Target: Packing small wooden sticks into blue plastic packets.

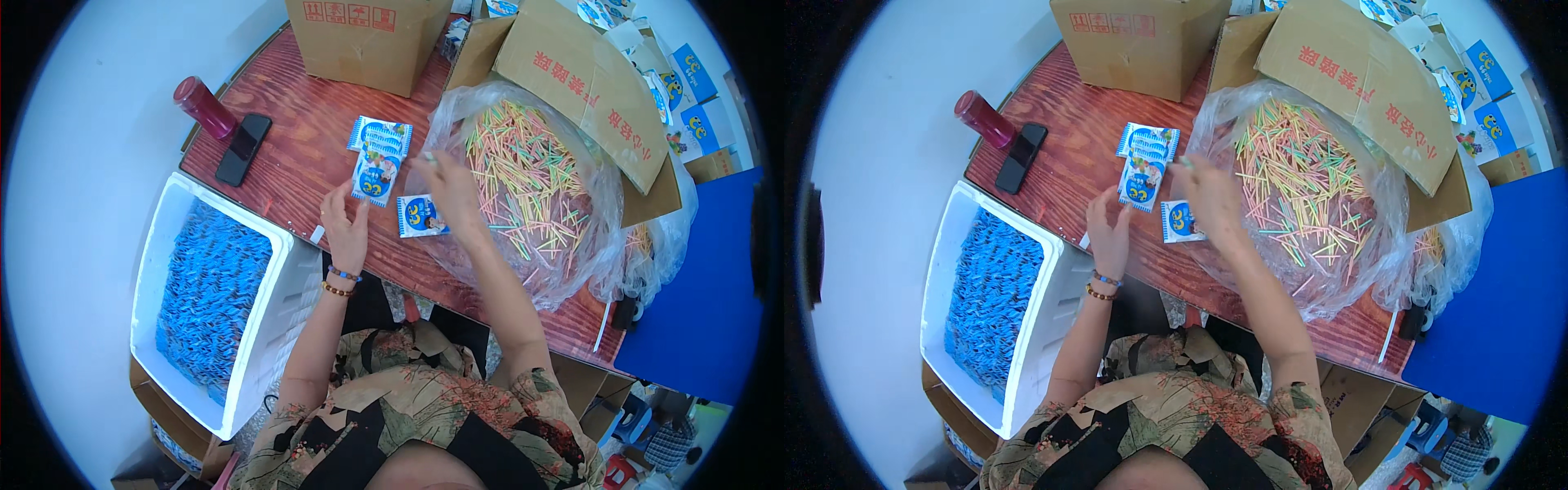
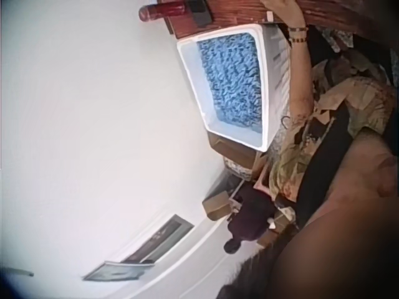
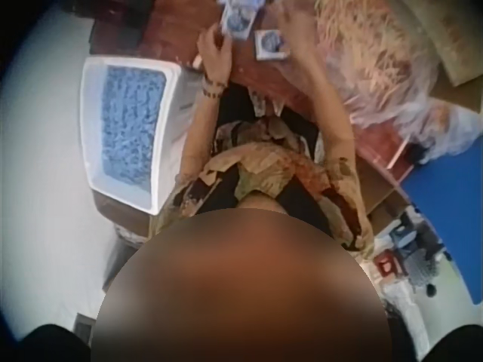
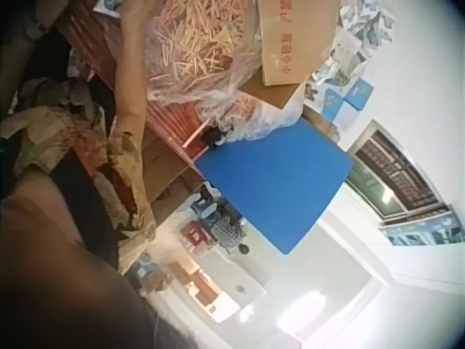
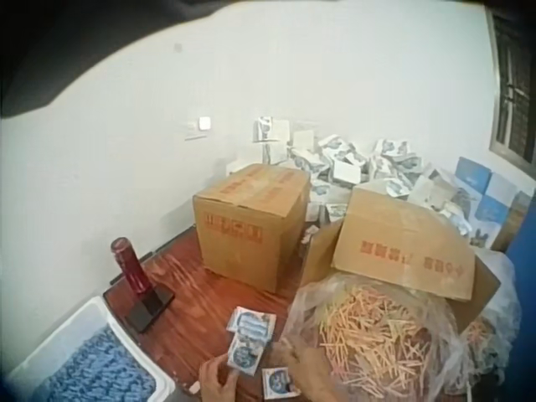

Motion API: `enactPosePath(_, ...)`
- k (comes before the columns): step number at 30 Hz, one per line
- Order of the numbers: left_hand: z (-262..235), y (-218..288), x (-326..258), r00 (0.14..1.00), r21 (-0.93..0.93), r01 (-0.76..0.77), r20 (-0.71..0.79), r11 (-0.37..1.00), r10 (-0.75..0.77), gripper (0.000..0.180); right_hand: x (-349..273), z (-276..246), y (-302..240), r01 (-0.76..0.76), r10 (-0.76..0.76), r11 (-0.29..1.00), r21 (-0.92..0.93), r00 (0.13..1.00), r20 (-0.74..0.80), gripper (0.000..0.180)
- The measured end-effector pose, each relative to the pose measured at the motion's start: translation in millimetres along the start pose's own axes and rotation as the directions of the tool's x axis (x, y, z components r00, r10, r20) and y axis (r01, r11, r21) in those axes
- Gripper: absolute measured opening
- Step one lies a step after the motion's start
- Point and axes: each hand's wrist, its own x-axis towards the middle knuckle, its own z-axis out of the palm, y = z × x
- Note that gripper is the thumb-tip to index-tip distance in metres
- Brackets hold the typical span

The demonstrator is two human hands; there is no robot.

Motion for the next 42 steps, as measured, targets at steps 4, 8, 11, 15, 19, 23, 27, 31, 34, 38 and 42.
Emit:
enactPosePath(4, 12.4, 26.5, -19.6, 0.975, 0.177, -0.132, 0.201, 0.975, 0.096, 0.036, -14.1, -58.3, 43.7, -0.215, 0.206, 0.92, -0.328, 0.977, -0.064, 0.029)
enactPosePath(8, 34.3, 26.4, -20.1, 0.972, 0.32, -0.154, 0.217, 0.935, 0.086, 0.041, -31.5, -64.6, 86.9, -0.111, 0.044, 0.856, -0.505, 0.989, -0.142, 0.023)
enactPosePath(11, 40.1, 18.6, -18.4, 0.977, 0.298, -0.12, 0.206, 0.947, 0.059, 0.038, -36.0, -65.2, 82.5, 0.031, -0.146, 0.801, -0.598, 0.979, -0.145, 0.02)
enactPosePath(15, 44.9, 15.1, -16.4, 0.977, 0.305, -0.154, 0.186, 0.94, 0.1, 0.03, -35.0, -44.3, 64.5, 0.093, -0.109, 0.963, -0.252, 0.993, -0.05, 0.022)
enactPosePath(19, 44.6, 18.7, -15.0, 0.974, 0.288, -0.201, 0.163, 0.936, 0.159, 0.028, -24.1, -28.3, 54.7, 0.006, -0.007, 1.0, 0.009, 0.995, 0.098, 0.018)
enactPosePath(23, 45.1, 26.1, -14.8, 0.958, 0.362, -0.285, 0.119, 0.887, 0.259, 0.031, -17.4, -26.3, 61.2, 0.26, -0.26, 0.965, 0.006, 0.965, -0.047, 0.01)
enactPosePath(27, 39.9, 44.5, -8.7, 0.974, 0.104, -0.223, 0.064, 0.969, 0.217, 0.027, -19.7, -32.6, 57.0, 0.285, -0.281, 0.941, 0.185, 0.959, -0.043, 0.008)
enactPosePath(31, 37.4, 40.1, -4.4, 0.942, -0.42, 0.237, 0.319, 0.876, -0.102, 0.019, -27.8, -36.5, 46.8, -0.195, 0.007, 0.639, 0.745, 0.969, 0.248, 0.014)
enactPosePath(34, 34.4, 58.7, -3.6, 0.938, -0.585, 0.274, 0.337, 0.763, -0.077, 0.011, -33.8, -39.7, 39.9, -0.245, 0.036, 0.552, 0.797, 0.962, 0.27, 0.014)
enactPosePath(38, 32.3, 65.3, -9.3, 0.906, -0.597, 0.383, 0.393, 0.705, -0.159, 0.007, -45.2, -37.6, 46.6, -0.253, 0.074, 0.604, 0.756, 0.962, 0.263, 0.012)
enactPosePath(42, 32.7, 65.3, -17.6, 0.882, -0.617, 0.448, 0.423, 0.647, -0.207, 0.008, -55.7, -38.7, 33.8, -0.28, 0.154, 0.636, 0.719, 0.959, 0.238, 0.009)
